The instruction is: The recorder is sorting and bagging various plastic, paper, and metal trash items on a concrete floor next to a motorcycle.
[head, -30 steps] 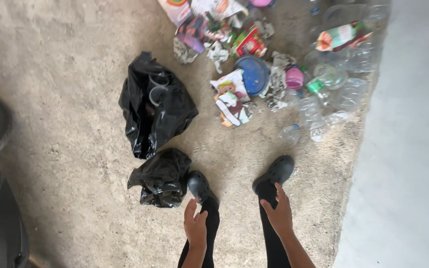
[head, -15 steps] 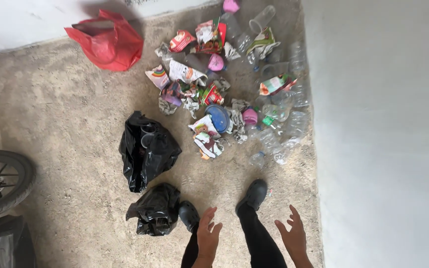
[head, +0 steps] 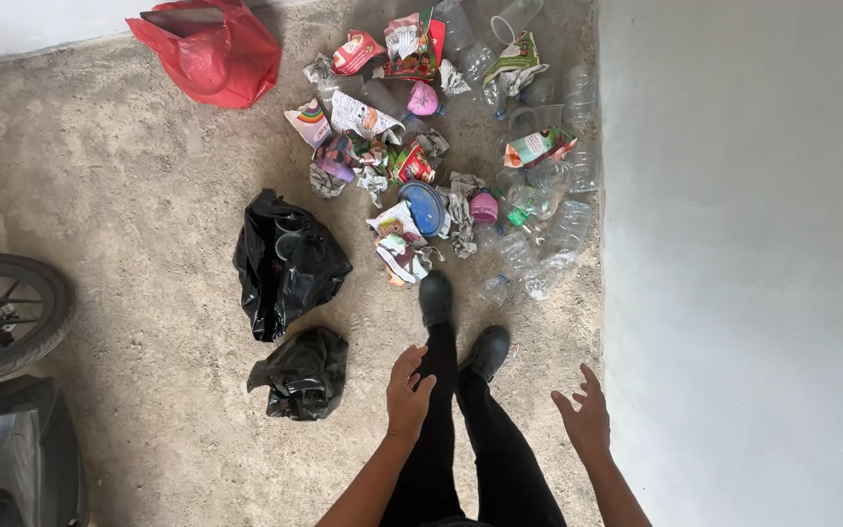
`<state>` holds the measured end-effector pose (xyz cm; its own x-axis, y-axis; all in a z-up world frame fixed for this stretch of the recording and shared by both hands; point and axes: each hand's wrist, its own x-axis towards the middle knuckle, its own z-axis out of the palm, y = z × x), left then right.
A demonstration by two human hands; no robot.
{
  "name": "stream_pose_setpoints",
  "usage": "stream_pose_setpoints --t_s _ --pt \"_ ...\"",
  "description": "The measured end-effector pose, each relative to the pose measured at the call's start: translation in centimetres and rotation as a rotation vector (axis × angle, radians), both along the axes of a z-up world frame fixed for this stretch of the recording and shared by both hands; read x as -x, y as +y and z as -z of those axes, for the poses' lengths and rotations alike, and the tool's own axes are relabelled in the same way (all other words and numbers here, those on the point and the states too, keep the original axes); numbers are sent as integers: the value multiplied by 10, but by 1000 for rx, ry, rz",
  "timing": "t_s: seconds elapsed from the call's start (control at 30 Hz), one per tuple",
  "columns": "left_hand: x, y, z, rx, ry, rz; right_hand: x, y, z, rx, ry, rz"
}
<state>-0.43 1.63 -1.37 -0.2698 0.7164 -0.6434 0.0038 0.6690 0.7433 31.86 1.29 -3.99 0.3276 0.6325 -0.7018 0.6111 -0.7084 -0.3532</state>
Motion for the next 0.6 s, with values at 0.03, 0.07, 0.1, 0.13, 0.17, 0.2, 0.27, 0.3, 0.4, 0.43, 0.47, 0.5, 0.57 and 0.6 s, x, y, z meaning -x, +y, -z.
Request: stream_pose_setpoints --t_s 0.03,0.07,0.1,0.13,0.17,0.2,0.27,0.3,0.4,0.43,0.47,0.5,0.57,0.6 --pt "2 3 1 6 -8 -11 1 -1 3 24 -6 -2" --pt "3 8 3 12 -11 -12 5 3 3 30 -8 -2" --pt "5 14 6 15 -21 -11 9 8 4 22 6 12" --pt "6 22 9 18 -32 -10 12 15 6 14 21 27" --pt "8 29 12 20 -34 -10 17 22 8 16 19 26" --pt "10 37 16 33 -35 -10 21 31 11 22 20 27" --pt "15 51 20 59 -37 -11 31 47 13 41 21 27" --pt "19 58 24 48 -38 -13 37 57 16 40 42 38" --pt "32 78 33 41 -58 -18 55 85 23 34 55 33" --pt "37 85 35 35 -77 -20 60 96 24 20 48 18" --pt "44 92 37 40 -78 -24 67 108 22 26 46 14" --pt "51 100 39 48 -73 -27 74 121 22 25 50 24" --pt "64 115 43 60 -69 -31 86 142 20 28 51 32" --pt "69 122 45 65 -62 -32 92 149 19 10 50 35"
